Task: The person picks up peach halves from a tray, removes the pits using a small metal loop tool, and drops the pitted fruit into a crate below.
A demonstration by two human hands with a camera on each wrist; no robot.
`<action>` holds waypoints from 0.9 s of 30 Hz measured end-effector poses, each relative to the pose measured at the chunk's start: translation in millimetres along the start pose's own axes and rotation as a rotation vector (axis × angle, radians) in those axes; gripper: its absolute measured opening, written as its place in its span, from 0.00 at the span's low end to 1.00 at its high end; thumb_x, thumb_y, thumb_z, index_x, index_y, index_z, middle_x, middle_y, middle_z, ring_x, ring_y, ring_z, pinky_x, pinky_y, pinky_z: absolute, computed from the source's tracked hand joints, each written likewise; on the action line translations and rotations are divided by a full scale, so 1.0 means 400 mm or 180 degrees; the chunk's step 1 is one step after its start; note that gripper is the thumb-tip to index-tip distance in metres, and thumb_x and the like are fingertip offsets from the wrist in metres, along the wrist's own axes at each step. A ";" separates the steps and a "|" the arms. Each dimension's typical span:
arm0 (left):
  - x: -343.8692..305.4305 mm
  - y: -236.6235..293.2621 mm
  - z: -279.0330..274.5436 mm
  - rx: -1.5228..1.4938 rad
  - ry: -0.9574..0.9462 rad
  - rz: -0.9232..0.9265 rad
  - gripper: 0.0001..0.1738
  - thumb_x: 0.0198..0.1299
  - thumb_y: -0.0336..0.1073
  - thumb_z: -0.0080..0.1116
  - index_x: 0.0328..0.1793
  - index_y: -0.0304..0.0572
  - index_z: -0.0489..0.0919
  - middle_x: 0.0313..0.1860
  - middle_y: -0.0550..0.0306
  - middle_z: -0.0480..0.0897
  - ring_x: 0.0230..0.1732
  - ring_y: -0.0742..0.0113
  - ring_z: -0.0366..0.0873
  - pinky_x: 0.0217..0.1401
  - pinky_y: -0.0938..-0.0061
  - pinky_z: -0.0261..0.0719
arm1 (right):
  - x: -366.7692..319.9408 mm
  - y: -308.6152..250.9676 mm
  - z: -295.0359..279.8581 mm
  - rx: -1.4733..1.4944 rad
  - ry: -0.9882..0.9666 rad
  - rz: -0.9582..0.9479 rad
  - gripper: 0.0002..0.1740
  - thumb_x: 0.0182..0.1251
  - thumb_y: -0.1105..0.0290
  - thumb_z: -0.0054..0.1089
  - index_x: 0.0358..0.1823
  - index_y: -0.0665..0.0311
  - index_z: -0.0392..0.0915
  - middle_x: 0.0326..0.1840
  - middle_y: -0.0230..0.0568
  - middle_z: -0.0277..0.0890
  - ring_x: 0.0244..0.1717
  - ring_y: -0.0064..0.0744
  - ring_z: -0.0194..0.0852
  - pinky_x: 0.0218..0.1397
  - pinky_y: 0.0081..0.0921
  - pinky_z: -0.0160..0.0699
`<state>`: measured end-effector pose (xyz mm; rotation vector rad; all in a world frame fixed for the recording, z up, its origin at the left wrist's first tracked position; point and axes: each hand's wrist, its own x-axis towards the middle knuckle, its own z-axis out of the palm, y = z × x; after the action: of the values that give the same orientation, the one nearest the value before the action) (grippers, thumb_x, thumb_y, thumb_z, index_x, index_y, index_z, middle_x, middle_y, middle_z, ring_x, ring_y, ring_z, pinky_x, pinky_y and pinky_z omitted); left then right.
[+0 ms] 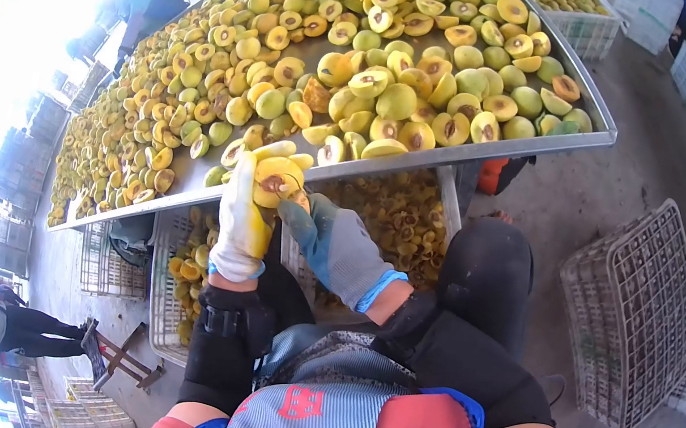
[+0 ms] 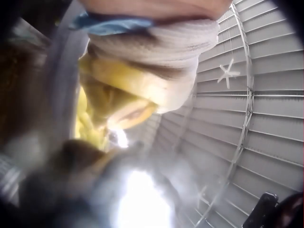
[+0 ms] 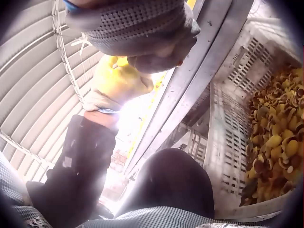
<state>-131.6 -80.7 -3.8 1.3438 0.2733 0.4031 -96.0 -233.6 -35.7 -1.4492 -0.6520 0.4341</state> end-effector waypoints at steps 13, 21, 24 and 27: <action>-0.058 -0.049 0.062 0.0516 0.0187 0.0817 0.28 0.80 0.51 0.34 0.63 0.34 0.75 0.56 0.45 0.82 0.50 0.61 0.82 0.54 0.70 0.81 | -0.034 0.073 0.049 0.1348 -0.0355 0.0409 0.26 0.80 0.49 0.51 0.53 0.69 0.80 0.39 0.33 0.82 0.41 0.20 0.70 0.46 0.26 0.78; -0.055 0.011 0.073 -0.0080 0.0282 -0.0261 0.28 0.78 0.52 0.40 0.54 0.32 0.79 0.45 0.40 0.86 0.40 0.50 0.86 0.43 0.61 0.86 | -0.031 -0.036 -0.007 0.1182 -0.0905 0.1123 0.30 0.78 0.40 0.49 0.42 0.63 0.80 0.23 0.27 0.72 0.22 0.16 0.63 0.23 0.20 0.64; -0.059 -0.019 0.040 -0.0434 0.0118 -0.0222 0.27 0.78 0.49 0.40 0.47 0.30 0.80 0.42 0.42 0.86 0.38 0.55 0.85 0.44 0.66 0.85 | -0.020 -0.035 -0.047 0.2588 -0.2030 0.2474 0.33 0.73 0.31 0.48 0.34 0.56 0.76 0.16 0.21 0.60 0.13 0.13 0.51 0.14 0.17 0.50; -0.054 -0.022 0.021 -0.0276 -0.0213 -0.0259 0.28 0.76 0.51 0.42 0.44 0.30 0.80 0.41 0.41 0.86 0.36 0.55 0.85 0.42 0.65 0.85 | -0.034 -0.027 -0.038 0.2745 -0.2154 0.2570 0.35 0.69 0.25 0.47 0.29 0.52 0.71 0.14 0.17 0.51 0.10 0.12 0.43 0.12 0.15 0.43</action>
<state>-146.4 -99.0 -11.3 1.2544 0.2514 0.2983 -97.6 -255.0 -26.8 -0.6398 -0.2763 1.6574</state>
